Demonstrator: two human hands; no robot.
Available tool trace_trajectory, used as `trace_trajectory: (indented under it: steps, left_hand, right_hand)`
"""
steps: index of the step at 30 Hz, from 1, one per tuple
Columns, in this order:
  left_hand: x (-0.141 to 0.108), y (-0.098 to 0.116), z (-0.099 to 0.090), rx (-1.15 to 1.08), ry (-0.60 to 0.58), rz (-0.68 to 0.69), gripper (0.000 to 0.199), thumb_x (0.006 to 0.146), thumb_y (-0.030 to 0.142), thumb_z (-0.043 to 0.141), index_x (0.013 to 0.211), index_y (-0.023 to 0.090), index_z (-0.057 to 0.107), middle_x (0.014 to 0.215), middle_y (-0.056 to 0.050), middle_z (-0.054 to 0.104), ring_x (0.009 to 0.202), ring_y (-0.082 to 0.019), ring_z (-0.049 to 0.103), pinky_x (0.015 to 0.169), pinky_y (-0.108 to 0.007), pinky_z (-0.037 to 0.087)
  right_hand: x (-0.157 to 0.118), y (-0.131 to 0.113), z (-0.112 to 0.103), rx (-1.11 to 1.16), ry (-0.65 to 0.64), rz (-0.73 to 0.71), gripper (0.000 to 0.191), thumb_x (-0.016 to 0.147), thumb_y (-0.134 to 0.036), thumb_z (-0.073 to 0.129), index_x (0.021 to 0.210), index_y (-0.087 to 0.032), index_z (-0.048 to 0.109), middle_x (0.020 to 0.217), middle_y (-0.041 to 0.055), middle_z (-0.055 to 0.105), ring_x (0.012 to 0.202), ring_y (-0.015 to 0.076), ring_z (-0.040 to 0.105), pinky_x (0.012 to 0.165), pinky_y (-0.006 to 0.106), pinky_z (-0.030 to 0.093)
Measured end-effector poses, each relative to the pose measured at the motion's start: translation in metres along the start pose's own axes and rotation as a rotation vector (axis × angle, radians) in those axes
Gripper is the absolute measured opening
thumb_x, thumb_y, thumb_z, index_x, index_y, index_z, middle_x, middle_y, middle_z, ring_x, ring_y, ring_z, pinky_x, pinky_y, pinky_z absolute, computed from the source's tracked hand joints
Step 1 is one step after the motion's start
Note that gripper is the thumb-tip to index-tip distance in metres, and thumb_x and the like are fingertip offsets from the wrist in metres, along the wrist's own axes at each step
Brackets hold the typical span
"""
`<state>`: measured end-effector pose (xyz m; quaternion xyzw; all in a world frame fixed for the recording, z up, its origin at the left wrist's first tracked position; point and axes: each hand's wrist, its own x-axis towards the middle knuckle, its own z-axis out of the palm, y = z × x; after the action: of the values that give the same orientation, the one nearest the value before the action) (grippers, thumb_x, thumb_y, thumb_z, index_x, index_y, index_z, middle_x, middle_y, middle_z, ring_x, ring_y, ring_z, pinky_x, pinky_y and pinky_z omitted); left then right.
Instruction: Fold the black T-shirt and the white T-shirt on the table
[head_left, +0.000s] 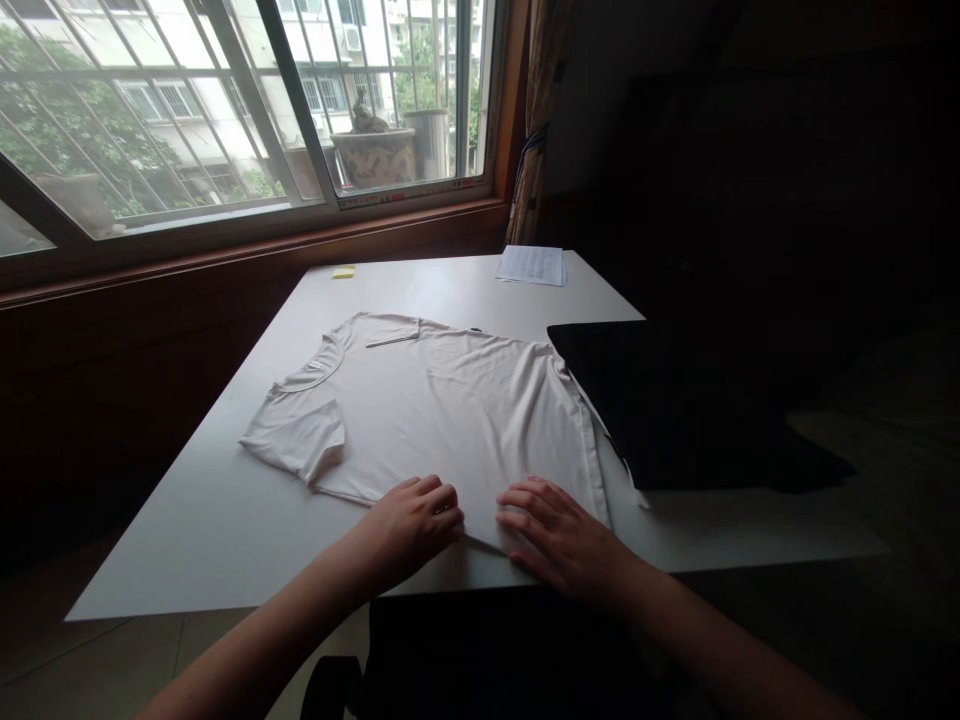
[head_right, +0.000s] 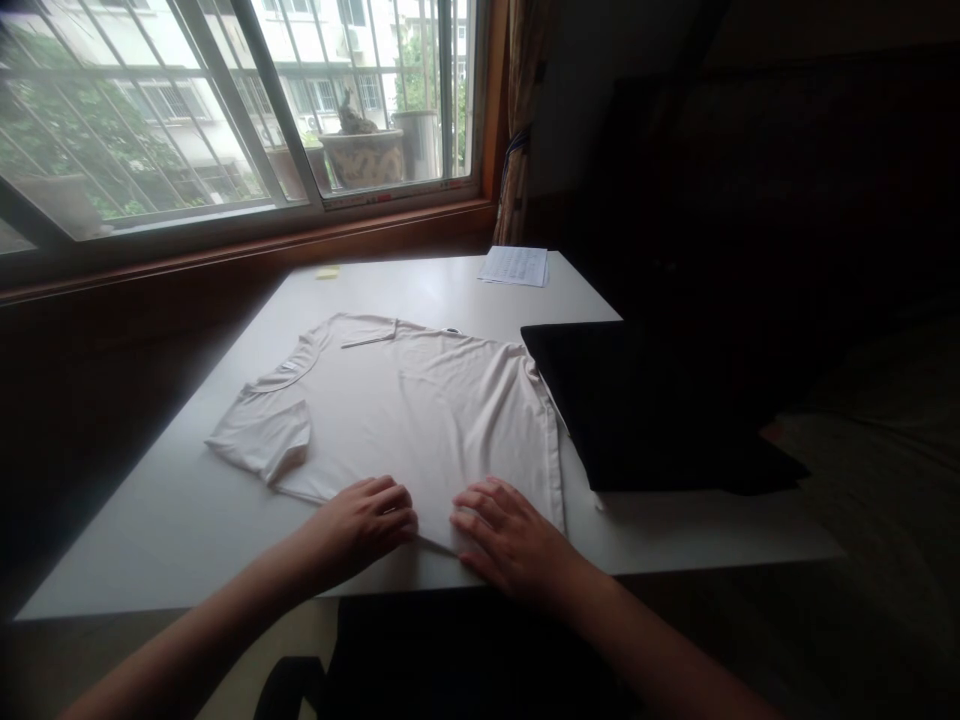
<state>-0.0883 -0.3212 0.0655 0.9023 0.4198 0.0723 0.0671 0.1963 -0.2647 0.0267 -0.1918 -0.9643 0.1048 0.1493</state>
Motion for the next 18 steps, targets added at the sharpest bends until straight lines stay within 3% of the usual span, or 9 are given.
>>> trace_trajectory:
  steps: [3,5,11,18]
  left_hand:
    - [0.007,0.004,-0.002,0.019,-0.025,0.010,0.024,0.105,0.026,0.049,0.085,0.020,0.061,0.090,-0.002,0.060,0.078,-0.017,0.052,0.073,-0.031,0.046]
    - [0.011,0.005,-0.003,0.040,-0.044,0.011,0.023,0.104,0.024,0.051,0.083,0.020,0.059,0.088,-0.001,0.058,0.076,-0.016,0.051,0.068,-0.030,0.044]
    - [0.019,0.012,-0.008,0.094,-0.131,0.001,0.017,0.100,0.017,0.055,0.084,0.020,0.057,0.087,-0.002,0.059,0.074,-0.017,0.054,0.065,-0.031,0.044]
    - [0.019,0.014,-0.003,0.140,-0.114,0.050,0.016,0.097,0.012,0.058,0.083,0.019,0.057,0.085,-0.003,0.059,0.073,-0.018,0.055,0.063,-0.034,0.045]
  right_hand:
    - [-0.002,-0.007,-0.005,0.035,-0.005,0.081,0.014,0.100,-0.031,0.058,0.106,-0.022,0.066,0.116,0.0090,0.065,0.105,0.0246,0.057,0.096,0.045,0.047]
    - [-0.002,-0.011,-0.007,0.071,-0.023,0.116,0.011,0.100,-0.029,0.058,0.098,-0.021,0.065,0.105,0.0075,0.064,0.096,0.0220,0.056,0.088,0.040,0.048]
    - [-0.003,-0.014,-0.018,0.253,-0.101,0.231,0.010,0.100,-0.021,0.057,0.093,-0.020,0.065,0.098,0.0043,0.061,0.087,0.0168,0.060,0.079,0.028,0.050]
    - [-0.009,-0.013,-0.032,0.144,-0.199,0.323,0.010,0.094,-0.015,0.061,0.088,-0.021,0.067,0.093,0.0020,0.063,0.080,0.0164,0.064,0.074,0.028,0.049]
